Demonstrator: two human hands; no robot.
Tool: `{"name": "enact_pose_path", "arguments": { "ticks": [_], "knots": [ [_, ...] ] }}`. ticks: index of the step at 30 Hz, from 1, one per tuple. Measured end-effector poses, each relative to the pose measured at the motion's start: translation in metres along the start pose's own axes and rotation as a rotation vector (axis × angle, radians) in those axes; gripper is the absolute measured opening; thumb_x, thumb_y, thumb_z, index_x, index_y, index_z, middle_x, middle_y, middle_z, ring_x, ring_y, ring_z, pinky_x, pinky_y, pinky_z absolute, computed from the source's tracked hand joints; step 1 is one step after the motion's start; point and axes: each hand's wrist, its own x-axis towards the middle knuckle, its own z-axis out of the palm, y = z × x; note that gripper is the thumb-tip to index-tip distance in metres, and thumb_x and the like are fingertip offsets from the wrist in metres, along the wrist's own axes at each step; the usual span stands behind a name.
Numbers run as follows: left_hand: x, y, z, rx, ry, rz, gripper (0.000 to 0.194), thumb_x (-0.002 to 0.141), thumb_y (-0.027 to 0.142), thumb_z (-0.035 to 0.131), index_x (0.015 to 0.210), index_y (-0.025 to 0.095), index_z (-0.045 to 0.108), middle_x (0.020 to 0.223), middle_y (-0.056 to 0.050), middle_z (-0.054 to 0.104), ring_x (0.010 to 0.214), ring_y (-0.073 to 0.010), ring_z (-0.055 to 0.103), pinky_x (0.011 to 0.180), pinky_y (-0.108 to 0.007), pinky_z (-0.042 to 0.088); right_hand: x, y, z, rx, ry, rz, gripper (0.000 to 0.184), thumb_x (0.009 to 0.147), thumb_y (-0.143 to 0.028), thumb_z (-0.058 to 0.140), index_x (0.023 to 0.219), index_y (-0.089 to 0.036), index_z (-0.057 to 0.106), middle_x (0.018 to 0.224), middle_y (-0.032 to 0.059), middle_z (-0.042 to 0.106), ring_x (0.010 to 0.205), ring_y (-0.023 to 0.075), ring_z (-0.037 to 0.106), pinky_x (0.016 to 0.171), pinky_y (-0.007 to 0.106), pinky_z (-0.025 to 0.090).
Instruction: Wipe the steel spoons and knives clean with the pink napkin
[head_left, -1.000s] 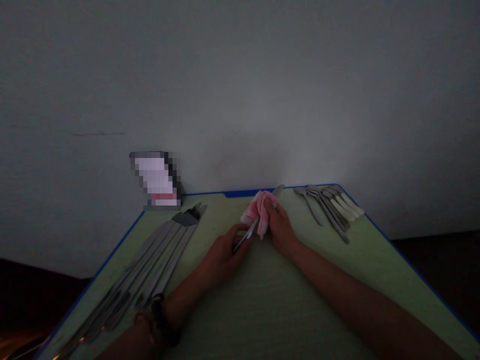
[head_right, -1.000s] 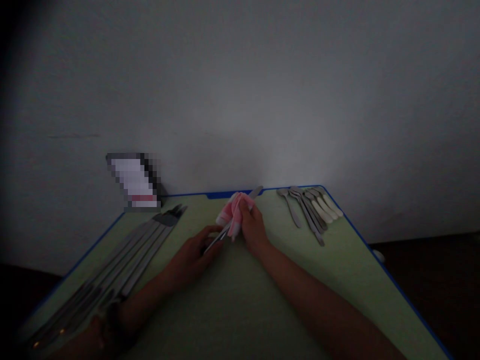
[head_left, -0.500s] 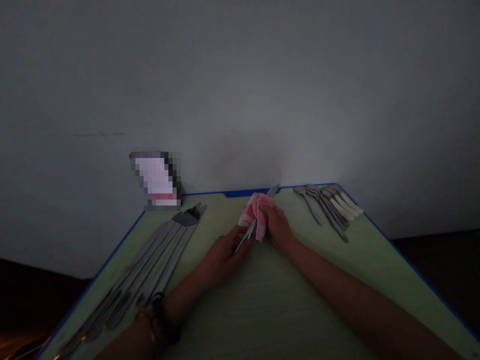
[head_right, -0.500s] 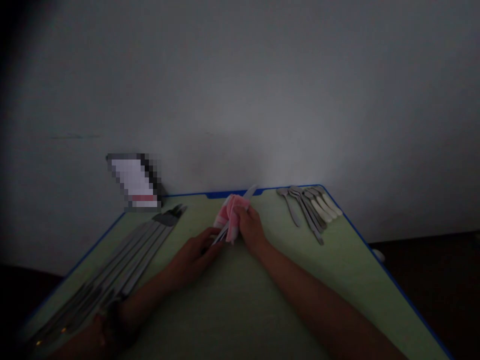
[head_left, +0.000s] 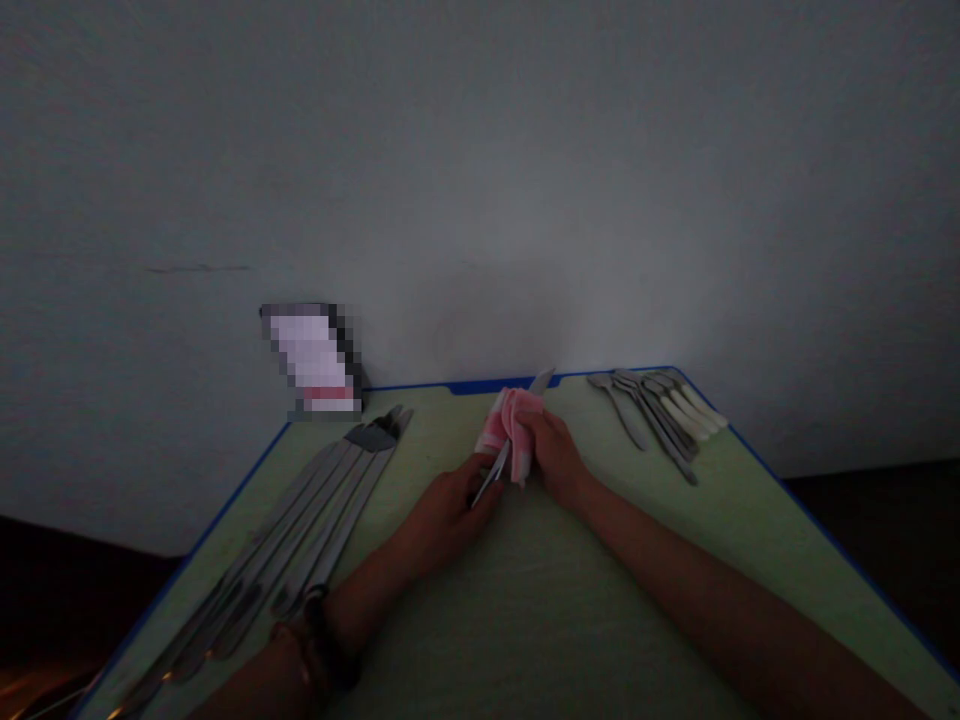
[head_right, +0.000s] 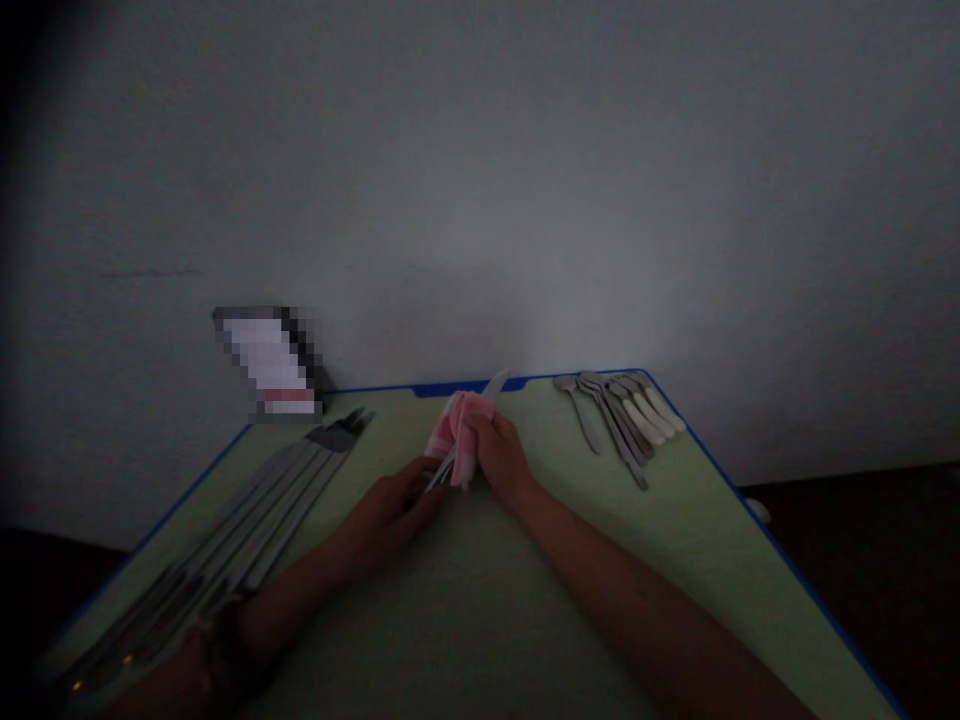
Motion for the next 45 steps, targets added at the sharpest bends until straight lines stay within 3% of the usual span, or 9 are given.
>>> {"name": "enact_pose_path", "arguments": {
  "ticks": [15, 25, 45],
  "knots": [
    [0.0003, -0.0001, 0.0016, 0.042, 0.016, -0.014, 0.029, 0.091, 0.035, 0.039, 0.108, 0.016, 0.052, 0.063, 0.001, 0.059, 0.055, -0.0138, 0.052, 0.051, -0.022, 0.035, -0.002, -0.0016, -0.0021, -0.067, -0.06, -0.045, 0.035, 0.076, -0.051, 0.056, 0.08, -0.017, 0.063, 0.07, 0.002, 0.061, 0.068, 0.0155, 0.053, 0.062, 0.027, 0.042],
    [0.0013, -0.0013, 0.0018, 0.052, 0.021, -0.02, 0.027, 0.09, 0.036, 0.039, 0.104, 0.017, 0.053, 0.072, -0.002, 0.063, 0.06, -0.0151, 0.056, 0.055, -0.024, 0.038, -0.0028, -0.0029, -0.0005, -0.035, -0.033, -0.029, 0.035, 0.074, -0.05, 0.058, 0.079, -0.016, 0.064, 0.067, 0.0004, 0.061, 0.067, 0.0152, 0.053, 0.063, 0.027, 0.042],
    [0.0016, 0.0016, 0.0001, 0.055, -0.002, -0.039, 0.032, 0.091, 0.038, 0.037, 0.108, 0.016, 0.052, 0.069, -0.001, 0.062, 0.059, -0.0157, 0.055, 0.054, -0.025, 0.039, 0.001, 0.0017, 0.0005, 0.035, -0.041, -0.005, 0.035, 0.072, -0.05, 0.06, 0.079, -0.016, 0.065, 0.068, 0.0016, 0.063, 0.066, 0.0148, 0.054, 0.062, 0.027, 0.043]
  ]
}}
